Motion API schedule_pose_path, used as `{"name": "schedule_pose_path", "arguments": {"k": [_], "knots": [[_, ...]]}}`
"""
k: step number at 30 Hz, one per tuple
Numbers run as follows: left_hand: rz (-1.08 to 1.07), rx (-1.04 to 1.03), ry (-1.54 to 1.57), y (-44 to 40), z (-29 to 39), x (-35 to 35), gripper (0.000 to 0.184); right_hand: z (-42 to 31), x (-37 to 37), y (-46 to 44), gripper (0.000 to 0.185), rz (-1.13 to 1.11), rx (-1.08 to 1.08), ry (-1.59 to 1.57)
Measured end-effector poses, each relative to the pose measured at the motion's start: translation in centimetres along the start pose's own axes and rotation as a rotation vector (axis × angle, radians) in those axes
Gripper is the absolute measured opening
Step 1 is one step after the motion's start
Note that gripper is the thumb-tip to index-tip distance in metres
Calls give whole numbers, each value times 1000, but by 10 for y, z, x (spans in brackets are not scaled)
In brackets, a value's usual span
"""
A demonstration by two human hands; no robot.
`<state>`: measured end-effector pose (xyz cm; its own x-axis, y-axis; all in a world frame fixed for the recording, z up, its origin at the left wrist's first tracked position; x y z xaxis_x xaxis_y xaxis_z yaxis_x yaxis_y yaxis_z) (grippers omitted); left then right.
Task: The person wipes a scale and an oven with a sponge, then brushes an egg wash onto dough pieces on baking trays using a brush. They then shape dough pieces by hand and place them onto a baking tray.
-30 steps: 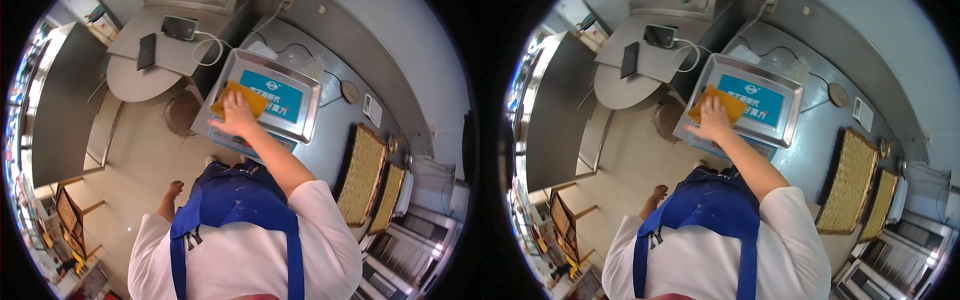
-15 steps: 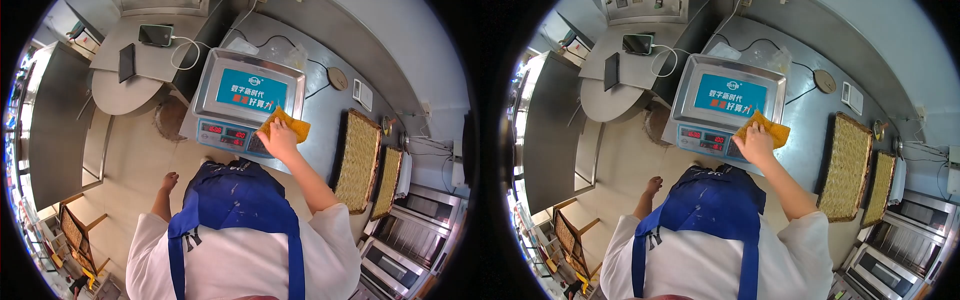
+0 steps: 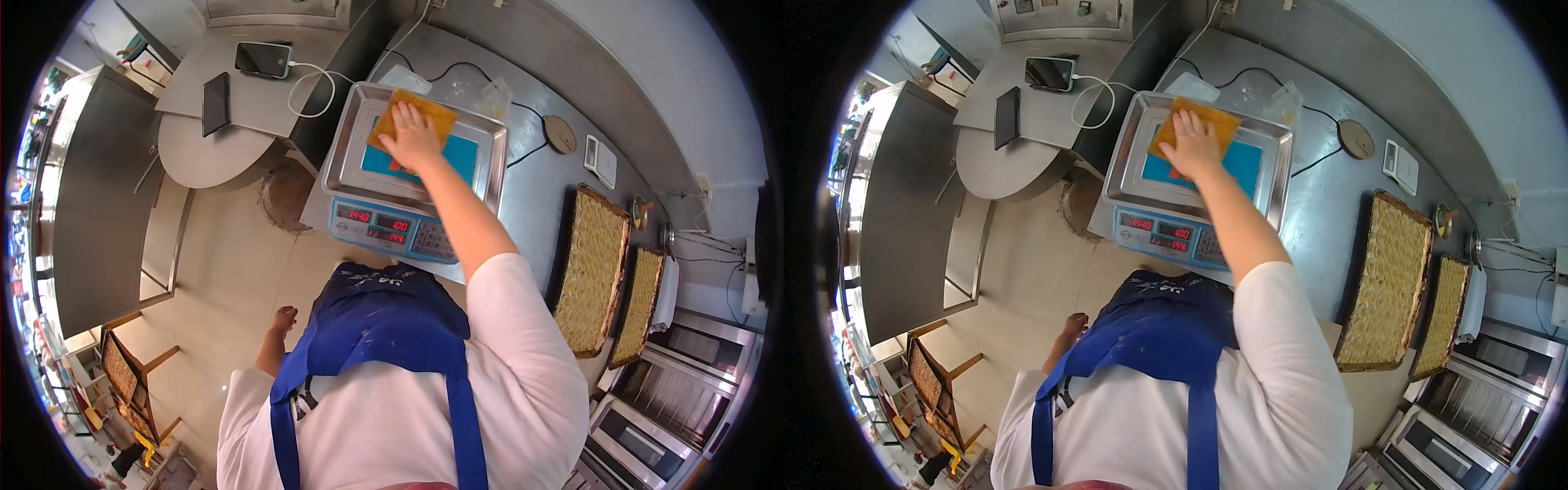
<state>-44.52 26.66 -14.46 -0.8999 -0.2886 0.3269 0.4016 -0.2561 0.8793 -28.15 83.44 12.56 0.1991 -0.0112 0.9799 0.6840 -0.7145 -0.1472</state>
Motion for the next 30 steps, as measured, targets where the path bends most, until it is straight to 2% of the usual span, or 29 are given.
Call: {"name": "schedule_pose_path", "arguments": {"k": [2, 5, 8, 9, 12, 14, 18, 21, 25, 27, 30], "knots": [[-12, -42, -17, -1, -10, 4, 47, 25, 9, 21, 71, -30, -45, 45], [24, -16, -101, 28, 5, 5, 44, 80, 27, 65, 71, -36, -269, 144], [-11, 68, -34, 38, 6, 2, 42, 108, 34, 106, 73, -83, -385, 290], [59, 65, -19, 51, 19, 4, 30, 98, 38, 118, 78, -106, -355, 295], [-163, 101, -163, -61, -43, 11, 20, 65, 53, 150, 84, -145, -404, 311], [-84, 10, -142, -54, 4, 20, 18, 52, 53, 165, 83, -242, -475, 249], [-49, -157, -148, -62, 80, 32, 25, 32, 63, 185, 41, -232, -464, 165], [-49, -269, -157, -59, 140, 27, 36, 42, 70, 198, 34, 83, -404, 123], [-66, -383, -198, -34, 192, 5, 41, 83, 99, 233, 35, 138, -605, -396], [-92, -423, -199, -29, 199, -3, 45, 112, 93, 274, 39, 105, -852, -817], [-115, -342, -251, -29, 181, -9, 46, 152, 95, 338, 41, 328, -1004, -809]]}}
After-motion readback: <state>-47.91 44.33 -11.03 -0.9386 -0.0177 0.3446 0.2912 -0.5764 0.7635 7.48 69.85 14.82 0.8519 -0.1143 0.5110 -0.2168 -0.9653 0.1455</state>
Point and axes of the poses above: each hand's wrist, its own y-axis away from the middle knuckle, its own x-axis out of the back of the hand, z = x × y, the point moved 8 cm from there along -y, towards the middle knuckle, and after that the axes turned 4 degrees about y, right-handed, at the moved point
